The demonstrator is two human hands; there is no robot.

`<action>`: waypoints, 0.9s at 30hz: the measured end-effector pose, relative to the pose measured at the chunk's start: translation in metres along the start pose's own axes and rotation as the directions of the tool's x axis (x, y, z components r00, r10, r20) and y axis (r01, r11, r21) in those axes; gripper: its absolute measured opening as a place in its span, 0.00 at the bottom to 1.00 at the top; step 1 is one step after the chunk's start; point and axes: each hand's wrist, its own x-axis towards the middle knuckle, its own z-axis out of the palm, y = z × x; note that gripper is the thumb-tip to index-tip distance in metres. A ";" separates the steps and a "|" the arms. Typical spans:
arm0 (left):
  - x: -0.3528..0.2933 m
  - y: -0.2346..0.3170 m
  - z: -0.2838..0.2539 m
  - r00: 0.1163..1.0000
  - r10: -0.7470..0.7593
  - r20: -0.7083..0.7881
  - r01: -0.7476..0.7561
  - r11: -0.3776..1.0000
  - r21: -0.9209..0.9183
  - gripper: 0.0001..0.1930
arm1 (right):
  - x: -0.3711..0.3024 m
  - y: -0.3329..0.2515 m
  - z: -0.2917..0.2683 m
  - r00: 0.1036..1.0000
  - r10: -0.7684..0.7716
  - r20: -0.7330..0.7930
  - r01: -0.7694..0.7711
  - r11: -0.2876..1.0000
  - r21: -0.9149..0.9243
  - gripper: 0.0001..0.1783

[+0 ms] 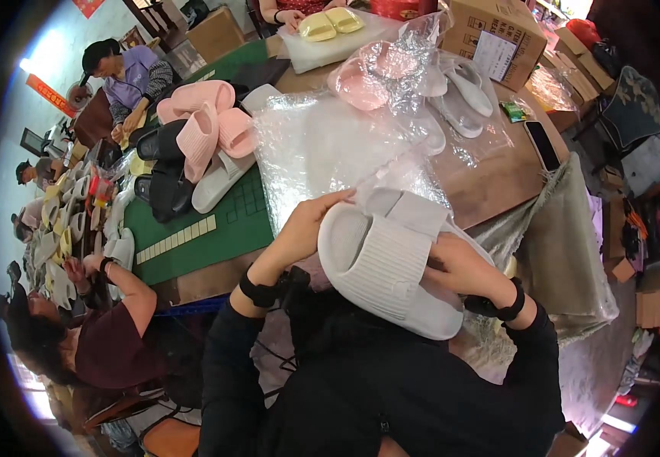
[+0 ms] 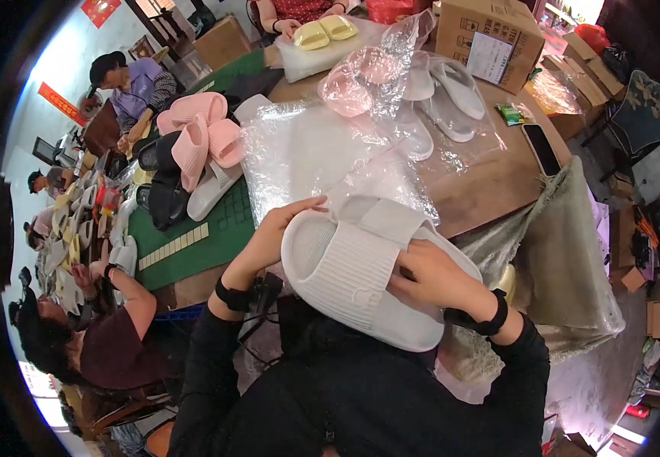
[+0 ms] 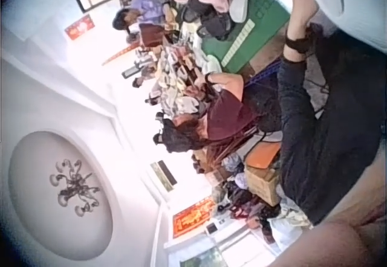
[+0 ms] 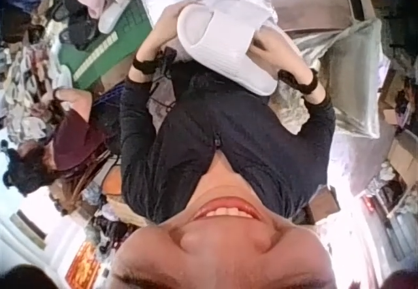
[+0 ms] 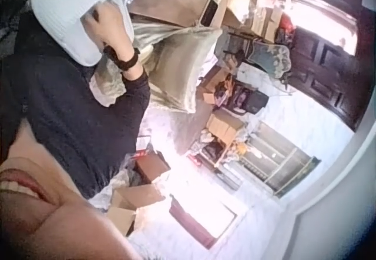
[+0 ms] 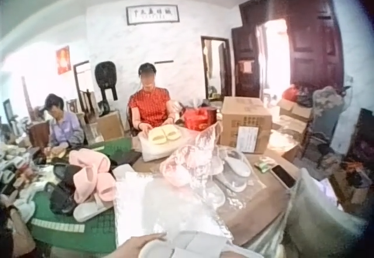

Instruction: The recorder is inspecting and packing various colored plastic slides into clear plastic bags at a factory workstation.

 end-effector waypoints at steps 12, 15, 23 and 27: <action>0.005 -0.016 0.005 0.961 -0.262 0.090 0.277 0.926 -0.257 0.17 | -0.003 0.001 -0.020 0.931 -0.343 0.124 0.364 0.898 -0.246 0.14; 0.010 -0.035 0.018 0.975 -0.223 0.018 0.222 0.957 -0.187 0.17 | 0.011 0.006 -0.009 0.918 -0.390 0.073 0.396 0.913 -0.096 0.16; -0.002 -0.054 0.030 0.976 -0.204 0.081 0.215 0.961 -0.172 0.22 | 0.006 0.029 0.024 0.969 -0.248 0.015 0.241 0.951 0.194 0.16; 0.000 -0.055 0.028 0.981 -0.191 0.035 0.194 0.948 -0.252 0.22 | 0.000 0.025 0.017 0.999 0.045 0.007 -0.046 0.989 0.139 0.16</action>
